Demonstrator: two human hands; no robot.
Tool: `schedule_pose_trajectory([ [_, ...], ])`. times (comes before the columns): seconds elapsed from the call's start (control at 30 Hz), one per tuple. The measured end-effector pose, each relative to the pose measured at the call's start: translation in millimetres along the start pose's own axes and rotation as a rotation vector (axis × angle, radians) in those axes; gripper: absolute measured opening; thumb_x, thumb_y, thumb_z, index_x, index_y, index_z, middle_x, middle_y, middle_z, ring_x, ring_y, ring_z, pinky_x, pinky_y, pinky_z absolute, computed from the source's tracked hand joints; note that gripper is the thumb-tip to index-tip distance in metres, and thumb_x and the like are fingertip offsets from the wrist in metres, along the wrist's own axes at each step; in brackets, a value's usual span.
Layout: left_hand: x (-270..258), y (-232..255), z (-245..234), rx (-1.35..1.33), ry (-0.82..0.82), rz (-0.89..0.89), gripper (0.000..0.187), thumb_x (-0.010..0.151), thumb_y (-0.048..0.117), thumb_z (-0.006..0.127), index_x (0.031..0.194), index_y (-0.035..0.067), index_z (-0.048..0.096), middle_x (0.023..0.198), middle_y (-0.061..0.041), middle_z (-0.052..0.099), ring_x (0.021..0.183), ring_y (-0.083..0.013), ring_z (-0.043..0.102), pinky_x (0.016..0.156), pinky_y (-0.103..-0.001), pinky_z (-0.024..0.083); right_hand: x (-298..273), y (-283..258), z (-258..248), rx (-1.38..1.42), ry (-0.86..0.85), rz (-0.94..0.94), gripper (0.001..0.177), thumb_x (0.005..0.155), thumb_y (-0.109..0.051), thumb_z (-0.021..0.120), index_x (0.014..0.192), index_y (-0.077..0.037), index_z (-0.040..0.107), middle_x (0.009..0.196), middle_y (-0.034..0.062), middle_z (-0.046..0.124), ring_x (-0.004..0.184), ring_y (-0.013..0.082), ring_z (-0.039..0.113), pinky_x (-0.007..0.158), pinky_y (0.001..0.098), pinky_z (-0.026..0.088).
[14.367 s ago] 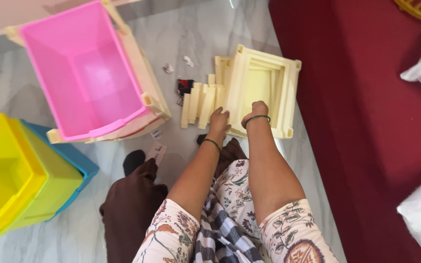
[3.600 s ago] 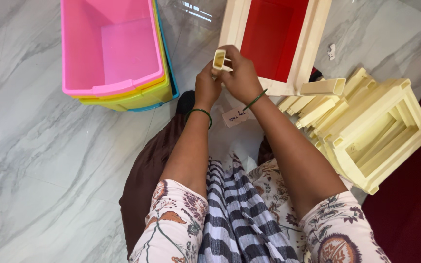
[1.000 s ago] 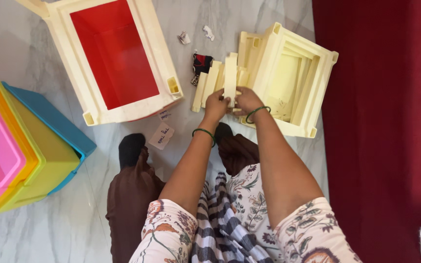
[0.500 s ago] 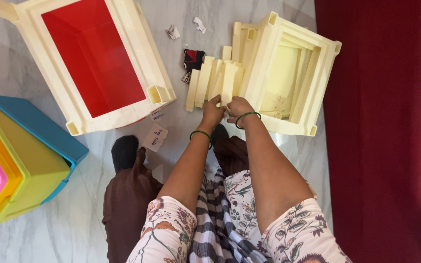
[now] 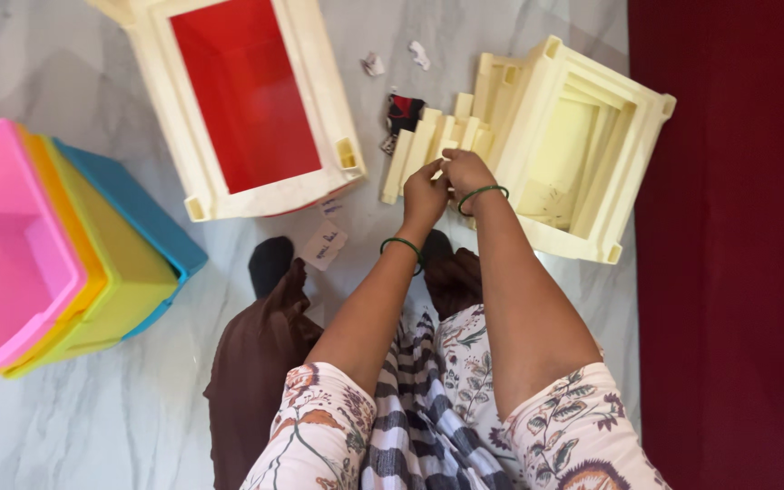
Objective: The person assembles plastic storage bins by inserting beige plastic corner pieces into the corners of pink and red bins. They handle the bins and corner pieces by hand, stacking the completed bins on top of other colorful bins.
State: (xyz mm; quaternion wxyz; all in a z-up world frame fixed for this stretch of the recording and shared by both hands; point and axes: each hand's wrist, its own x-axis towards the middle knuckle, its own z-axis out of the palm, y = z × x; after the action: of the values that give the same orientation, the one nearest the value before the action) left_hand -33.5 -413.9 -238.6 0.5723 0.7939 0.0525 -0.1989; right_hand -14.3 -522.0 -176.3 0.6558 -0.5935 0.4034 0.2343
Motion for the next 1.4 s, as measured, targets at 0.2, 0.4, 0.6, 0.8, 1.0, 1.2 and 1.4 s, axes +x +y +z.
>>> schedule_pose_trajectory([
  [0.2,-61,94,-80,-0.148,0.348,0.420,0.030,0.098,0.004,0.062,0.127,0.001,0.069,0.122,-0.019,0.072,0.100,-0.0256,0.076,0.081,-0.034,0.060,-57,-68,46,-0.305,-0.067,-0.288,0.046,0.095,-0.007,0.056,0.141,0.001,0.056,0.105,0.0120,0.071,0.085,0.0156,0.066,0.073,0.0342,0.057],
  [0.4,-105,130,-158,-0.216,0.506,0.584,0.016,0.098,0.004,0.062,0.111,0.003,0.072,0.103,-0.011,0.074,0.087,-0.0185,0.073,0.072,-0.028,0.059,-140,-104,82,-0.492,-0.106,-0.580,0.039,0.099,-0.007,0.054,0.137,0.001,0.061,0.111,0.0107,0.075,0.096,0.0151,0.070,0.080,0.0291,0.056],
  [0.6,-78,103,-221,-0.301,0.539,0.401,0.016,0.095,0.002,0.067,0.110,0.002,0.073,0.091,-0.008,0.074,0.079,-0.0175,0.069,0.070,-0.028,0.056,-163,-85,93,-0.497,0.017,-0.710,0.053,0.088,0.004,0.053,0.142,0.000,0.056,0.118,0.0096,0.072,0.104,0.0192,0.072,0.088,0.0312,0.058],
  [0.8,-67,56,-211,-0.046,0.241,0.437,0.040,0.087,0.000,0.072,0.126,0.005,0.067,0.118,-0.015,0.074,0.110,-0.0292,0.071,0.092,-0.036,0.055,-115,-66,104,-0.786,-0.049,-0.639,0.067,0.080,-0.003,0.069,0.144,-0.006,0.052,0.126,0.0108,0.069,0.106,0.0270,0.069,0.090,0.0370,0.057],
  [1.0,-44,28,-190,0.154,0.211,0.389,0.063,0.079,0.006,0.079,0.138,0.009,0.058,0.136,-0.015,0.064,0.134,-0.0365,0.053,0.110,-0.051,0.039,-84,-45,121,-0.744,-0.095,-0.762,0.060,0.079,-0.011,0.079,0.133,-0.003,0.056,0.120,0.0130,0.073,0.112,0.0266,0.071,0.091,0.0365,0.058],
  [1.2,-23,25,-180,0.281,0.239,0.359,0.061,0.084,0.013,0.081,0.140,0.018,0.059,0.140,-0.006,0.065,0.143,-0.0344,0.045,0.118,-0.058,0.025,-74,-42,127,-0.743,-0.062,-0.822,0.050,0.091,-0.015,0.079,0.134,-0.003,0.057,0.119,0.0161,0.073,0.112,0.0292,0.071,0.093,0.0381,0.056],
  [1.4,-19,20,-178,0.308,0.285,0.368,0.058,0.085,0.014,0.081,0.139,0.022,0.062,0.133,-0.007,0.068,0.143,-0.0311,0.049,0.120,-0.055,0.027,-65,-46,127,-0.626,-0.165,-0.772,0.046,0.096,-0.017,0.073,0.136,-0.002,0.055,0.120,0.0148,0.073,0.112,0.0256,0.073,0.094,0.0368,0.058],
])
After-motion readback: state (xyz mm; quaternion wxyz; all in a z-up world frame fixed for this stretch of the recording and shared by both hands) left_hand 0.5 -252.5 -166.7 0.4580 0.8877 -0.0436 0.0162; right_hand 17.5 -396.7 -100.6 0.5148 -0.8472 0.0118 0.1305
